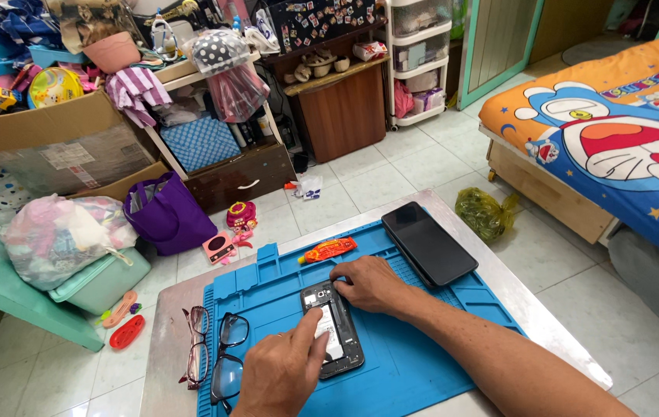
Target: The person uses a small orange tool to pry and lift a white battery from the back of a disassembled smartphone. They then use their fingers to peel off the battery's adhesive backing and continue to adjust the battery within the phone's chassis.
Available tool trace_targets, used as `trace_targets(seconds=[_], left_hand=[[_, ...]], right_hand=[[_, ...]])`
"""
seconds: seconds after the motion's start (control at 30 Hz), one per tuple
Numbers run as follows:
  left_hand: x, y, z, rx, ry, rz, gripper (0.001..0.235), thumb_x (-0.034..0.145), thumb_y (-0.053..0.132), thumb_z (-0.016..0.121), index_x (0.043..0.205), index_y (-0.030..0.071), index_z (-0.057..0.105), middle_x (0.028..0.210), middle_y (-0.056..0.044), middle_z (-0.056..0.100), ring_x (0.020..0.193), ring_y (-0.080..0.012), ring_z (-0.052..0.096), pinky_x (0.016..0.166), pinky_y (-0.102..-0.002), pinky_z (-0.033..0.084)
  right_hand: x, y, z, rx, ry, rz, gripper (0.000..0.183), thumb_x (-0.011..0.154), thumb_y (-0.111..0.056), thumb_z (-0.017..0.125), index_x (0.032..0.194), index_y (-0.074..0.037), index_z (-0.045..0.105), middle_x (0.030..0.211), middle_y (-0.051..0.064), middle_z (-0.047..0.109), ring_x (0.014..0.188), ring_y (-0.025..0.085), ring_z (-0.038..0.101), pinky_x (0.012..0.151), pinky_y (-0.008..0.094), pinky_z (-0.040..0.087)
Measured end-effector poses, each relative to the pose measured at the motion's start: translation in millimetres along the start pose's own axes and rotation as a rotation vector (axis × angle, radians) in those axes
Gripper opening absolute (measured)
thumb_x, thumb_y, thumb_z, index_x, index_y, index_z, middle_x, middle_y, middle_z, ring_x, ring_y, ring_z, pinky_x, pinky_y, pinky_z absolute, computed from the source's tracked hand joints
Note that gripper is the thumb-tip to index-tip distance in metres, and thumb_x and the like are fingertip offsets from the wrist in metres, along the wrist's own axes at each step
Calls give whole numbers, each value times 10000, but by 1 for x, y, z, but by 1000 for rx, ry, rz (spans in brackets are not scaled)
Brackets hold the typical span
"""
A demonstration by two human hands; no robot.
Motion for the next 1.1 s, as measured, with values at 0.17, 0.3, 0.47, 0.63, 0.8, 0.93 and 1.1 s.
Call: trace_targets(seconds=[0.17, 0.3, 0.47, 0.63, 0.8, 0.93, 1.1], left_hand=[[0, 14, -5, -211, -15, 54, 393, 965, 224, 718, 1340, 135, 645, 1012, -156, 804, 794, -278, 773, 571, -435, 620], [0, 16, -2, -220, -83, 70, 441, 960, 196, 692, 1390, 132, 622, 1112, -177, 774, 907, -313, 755, 656, -464, 631], [4, 18, -9, -251, -93, 81, 443, 934, 140, 644, 1375, 150, 612, 1085, -133, 753, 861, -309, 725, 593, -472, 609], [4, 21, -10, -248, -93, 106, 450, 934, 157, 671, 1382, 132, 627, 1085, -135, 748, 854, -300, 718, 603, -464, 608], [8, 24, -21, -312, -80, 96, 446, 936, 139, 645, 1382, 129, 644, 1193, -162, 745, 952, -326, 738, 684, -469, 626], [10, 34, -26, -538, -195, 137, 516, 926, 44, 622, 1439, 89, 584, 1404, -202, 675, 1190, -363, 713, 885, -485, 632], [2, 30, -9, -564, -262, 156, 574, 940, -12, 658, 1484, 116, 531, 1339, -168, 718, 996, -349, 764, 669, -483, 651]], right_hand=[[1, 5, 5, -17, -15, 25, 292, 1003, -336, 601, 1202, -201, 767, 1001, 64, 817, 861, 273, 722, 720, 459, 555], [0, 5, 6, -5, -1, 9, 286, 1008, -333, 595, 1191, -194, 765, 989, 59, 819, 837, 264, 725, 689, 450, 557], [2, 7, 9, -37, -18, 12, 287, 1019, -342, 587, 1210, -210, 756, 1011, 56, 808, 873, 261, 720, 719, 443, 559], [2, 9, 10, -40, -2, 21, 292, 1005, -340, 594, 1208, -213, 762, 995, 70, 810, 869, 297, 721, 719, 481, 553], [1, 8, 9, -34, 2, 10, 294, 1008, -342, 596, 1213, -211, 760, 1007, 71, 811, 896, 294, 722, 736, 475, 563], [1, 7, 9, -38, -16, 15, 300, 1017, -349, 581, 1222, -212, 751, 1019, 69, 806, 891, 281, 715, 740, 473, 558], [0, 6, 7, -36, -14, 18, 300, 1015, -343, 587, 1224, -209, 756, 1019, 71, 811, 887, 281, 720, 728, 471, 564]])
Point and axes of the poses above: each hand's wrist, its own x-axis towards the middle knuckle, its own z-axis out of the palm, y = z × x, the point moved 9 cm from there along x, towards the middle knuckle
